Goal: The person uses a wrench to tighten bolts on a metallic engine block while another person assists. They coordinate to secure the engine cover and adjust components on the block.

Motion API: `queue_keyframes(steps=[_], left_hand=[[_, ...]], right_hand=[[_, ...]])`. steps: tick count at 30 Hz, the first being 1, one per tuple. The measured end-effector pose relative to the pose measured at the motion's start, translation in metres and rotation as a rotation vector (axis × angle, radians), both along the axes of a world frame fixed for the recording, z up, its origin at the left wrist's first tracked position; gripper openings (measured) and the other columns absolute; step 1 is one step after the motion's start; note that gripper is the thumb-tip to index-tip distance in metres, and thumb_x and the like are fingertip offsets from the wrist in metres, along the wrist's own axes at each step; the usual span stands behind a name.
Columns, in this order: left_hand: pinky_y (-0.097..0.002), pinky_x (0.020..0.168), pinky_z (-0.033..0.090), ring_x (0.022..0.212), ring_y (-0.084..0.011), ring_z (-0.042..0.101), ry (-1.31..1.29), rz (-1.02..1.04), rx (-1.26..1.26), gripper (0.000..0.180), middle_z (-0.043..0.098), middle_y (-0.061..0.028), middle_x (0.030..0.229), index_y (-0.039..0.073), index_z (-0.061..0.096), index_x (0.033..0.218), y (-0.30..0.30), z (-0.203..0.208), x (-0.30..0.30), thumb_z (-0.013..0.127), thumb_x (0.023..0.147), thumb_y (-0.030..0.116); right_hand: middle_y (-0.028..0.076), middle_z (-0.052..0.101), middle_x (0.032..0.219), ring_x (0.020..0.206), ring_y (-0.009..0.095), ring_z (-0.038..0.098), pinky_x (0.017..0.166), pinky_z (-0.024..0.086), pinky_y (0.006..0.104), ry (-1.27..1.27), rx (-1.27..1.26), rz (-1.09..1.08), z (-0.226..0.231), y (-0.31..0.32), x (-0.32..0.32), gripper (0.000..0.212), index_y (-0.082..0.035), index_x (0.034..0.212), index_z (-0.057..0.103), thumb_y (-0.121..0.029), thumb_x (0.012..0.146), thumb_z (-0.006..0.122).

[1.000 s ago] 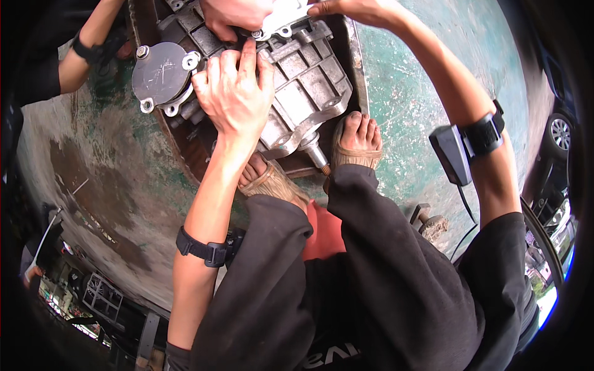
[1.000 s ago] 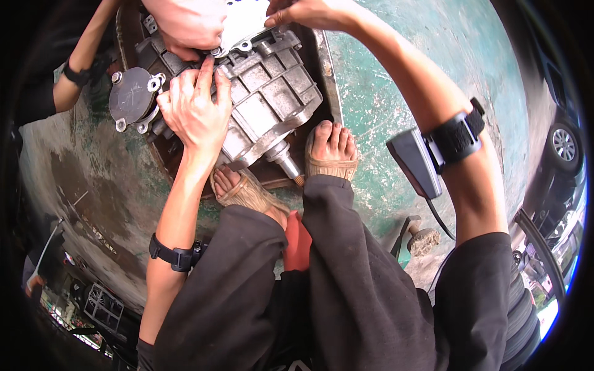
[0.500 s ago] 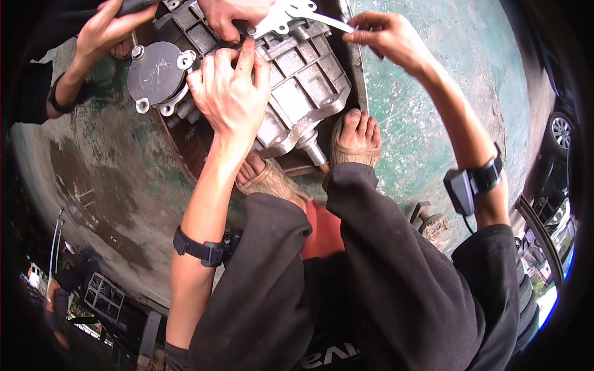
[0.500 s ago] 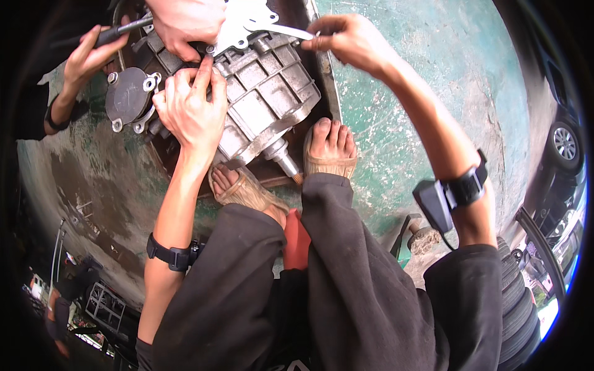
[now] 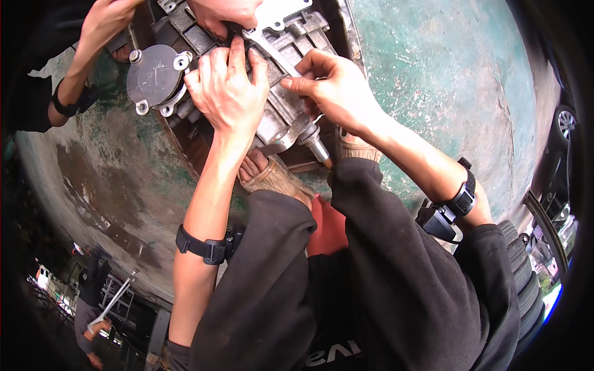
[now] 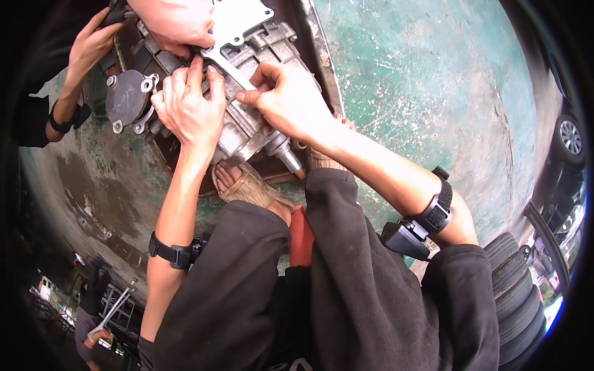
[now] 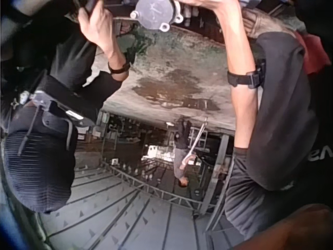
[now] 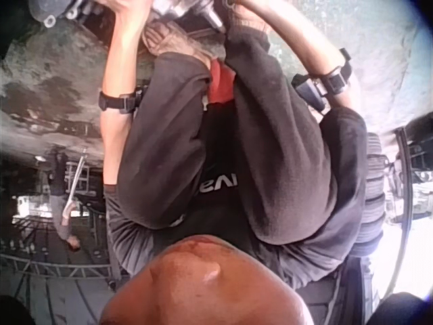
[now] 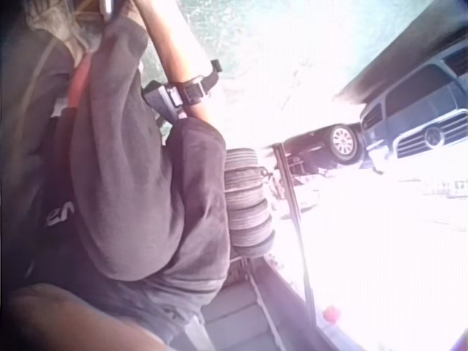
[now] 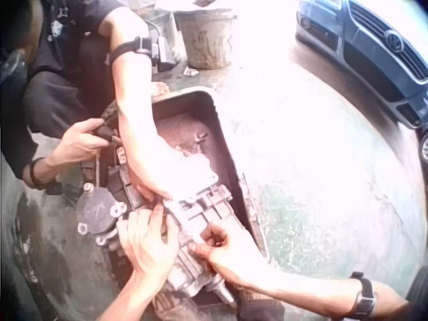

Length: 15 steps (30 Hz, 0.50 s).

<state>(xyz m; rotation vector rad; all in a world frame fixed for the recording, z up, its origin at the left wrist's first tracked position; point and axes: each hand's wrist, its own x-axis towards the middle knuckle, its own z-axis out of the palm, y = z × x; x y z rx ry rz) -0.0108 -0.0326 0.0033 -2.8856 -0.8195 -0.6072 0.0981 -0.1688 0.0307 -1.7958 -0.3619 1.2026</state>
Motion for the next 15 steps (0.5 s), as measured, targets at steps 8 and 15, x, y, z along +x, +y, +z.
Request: queue_keyframes(steps=[8, 15], left_hand=[[-0.0388, 0.077, 0.041, 0.086, -0.0216, 0.062, -0.019, -0.014, -0.023, 0.026, 0.068, -0.0030, 0.089, 0.009, 0.073, 0.104, 0.001, -0.001, -0.001, 0.067, 0.085, 0.025], [-0.0391, 0.079, 0.040, 0.088, -0.0216, 0.062, -0.014, -0.022, -0.035, 0.027, 0.068, -0.0033, 0.091, 0.008, 0.072, 0.106, 0.001, -0.001, -0.005, 0.067, 0.085, 0.024]], right_hand=[[0.006, 0.062, 0.063, 0.052, 0.011, 0.063, 0.048, 0.049, 0.0275, 0.166, 0.064, -0.109, 0.005, 0.001, -0.020, 0.024, 0.003, 0.088, 0.058, -0.015, 0.087, 0.074], [0.007, 0.060, 0.064, 0.050, 0.012, 0.063, 0.043, 0.050, 0.0271, 0.249, 0.100, -0.167, 0.005, 0.006, -0.029, 0.025, 0.003, 0.087, 0.054, -0.012, 0.087, 0.074]])
